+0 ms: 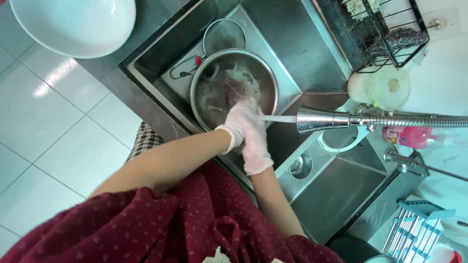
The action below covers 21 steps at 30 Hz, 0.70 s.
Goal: Washing and cleaning an animal liver in a kitchen sink using water and liquid from a bottle, including trimming with scissors.
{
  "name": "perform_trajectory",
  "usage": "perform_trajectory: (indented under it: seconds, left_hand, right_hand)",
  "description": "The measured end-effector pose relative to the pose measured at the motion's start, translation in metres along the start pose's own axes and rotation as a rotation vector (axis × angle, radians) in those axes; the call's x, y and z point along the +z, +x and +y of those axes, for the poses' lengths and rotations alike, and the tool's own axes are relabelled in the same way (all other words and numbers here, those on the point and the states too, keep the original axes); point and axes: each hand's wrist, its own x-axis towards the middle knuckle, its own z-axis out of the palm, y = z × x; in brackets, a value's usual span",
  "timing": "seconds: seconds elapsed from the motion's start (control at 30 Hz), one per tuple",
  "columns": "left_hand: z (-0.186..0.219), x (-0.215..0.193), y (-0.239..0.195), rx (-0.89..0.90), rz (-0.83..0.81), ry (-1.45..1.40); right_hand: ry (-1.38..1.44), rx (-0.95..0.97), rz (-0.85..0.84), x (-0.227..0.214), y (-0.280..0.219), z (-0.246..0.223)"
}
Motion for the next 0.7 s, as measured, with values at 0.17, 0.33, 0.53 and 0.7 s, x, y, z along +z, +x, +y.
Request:
perform_trajectory:
  seconds: [0.17,0.33,0.53,0.7]
  left_hand:
    - [0.011,-0.031,0.011,0.292,-0.518,0.308]
    - [0.044,-0.073,0.033,-0.161,-0.736,0.080]
    - [0.004,-0.107,0.041,-0.430,-0.570,-0.015]
    - [-0.014,-0.160,0.045,-0.266,-0.260,-0.174]
  right_hand:
    - [0.117,0.013,-0.040,-0.014,-0.032,-0.057]
    - [0.245,-0.027,0.014,-0.039,-0.063,-0.108]
    - [0.093,-0.064,0.015,-0.030,-0.035,-0.148]
    - [0.202,-0.183,0.000,-0.013,0.039,-0.151]
